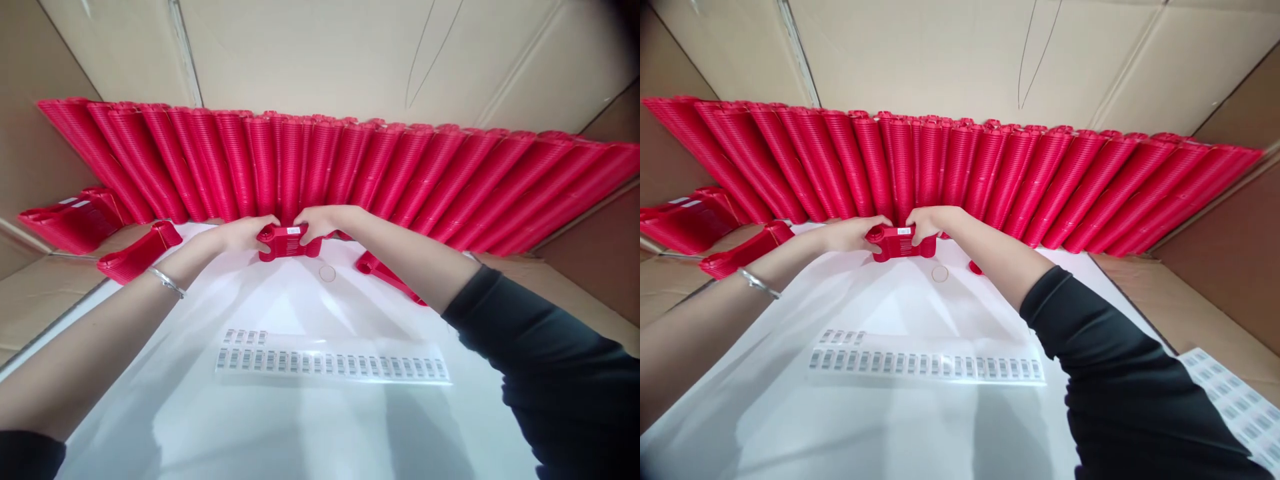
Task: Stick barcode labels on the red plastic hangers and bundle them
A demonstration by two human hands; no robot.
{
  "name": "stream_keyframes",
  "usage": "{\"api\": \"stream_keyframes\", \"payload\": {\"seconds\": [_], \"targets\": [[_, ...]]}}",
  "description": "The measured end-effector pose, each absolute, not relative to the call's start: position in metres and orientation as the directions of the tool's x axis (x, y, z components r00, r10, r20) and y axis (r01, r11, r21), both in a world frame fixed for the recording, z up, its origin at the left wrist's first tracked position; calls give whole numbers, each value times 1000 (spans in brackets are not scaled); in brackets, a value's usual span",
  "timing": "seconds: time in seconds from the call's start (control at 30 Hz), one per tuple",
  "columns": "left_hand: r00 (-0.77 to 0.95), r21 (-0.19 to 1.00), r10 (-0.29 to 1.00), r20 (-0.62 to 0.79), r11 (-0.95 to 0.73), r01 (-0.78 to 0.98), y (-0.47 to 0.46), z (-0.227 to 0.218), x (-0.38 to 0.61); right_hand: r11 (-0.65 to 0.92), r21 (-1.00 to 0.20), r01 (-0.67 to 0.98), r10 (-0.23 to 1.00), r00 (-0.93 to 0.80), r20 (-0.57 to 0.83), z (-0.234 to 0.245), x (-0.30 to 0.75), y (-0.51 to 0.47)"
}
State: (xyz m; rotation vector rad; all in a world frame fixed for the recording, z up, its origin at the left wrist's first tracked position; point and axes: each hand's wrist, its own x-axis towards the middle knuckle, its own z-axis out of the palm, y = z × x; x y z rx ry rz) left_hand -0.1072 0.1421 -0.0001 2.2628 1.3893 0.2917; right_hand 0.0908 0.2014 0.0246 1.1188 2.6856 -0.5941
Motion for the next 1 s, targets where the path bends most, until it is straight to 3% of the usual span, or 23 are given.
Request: {"api": "stream_keyframes", "payload": {"seconds": [0.13, 0.33, 0.43, 0.77, 1.0], "targets": [[507, 609, 856, -101, -350, 712, 149, -2, -114, 578, -326, 748, 651, -664, -368, 24, 98, 203], [385, 743, 890, 245, -427, 516, 150, -27, -116, 506, -431, 747, 623, -662, -417, 29, 101, 201], [337, 796, 887, 317, -442, 414, 147, -38, -114, 484, -466, 741, 622, -666, -413, 34, 101, 199], [212, 820, 900, 382, -435, 371, 137, -48, -108, 562, -446, 697, 649, -705, -284, 23, 99, 197], [-96, 868, 885, 456, -418, 268, 132, -64, -86, 621, -427, 658, 666, -729, -155, 11, 104, 193]]}}
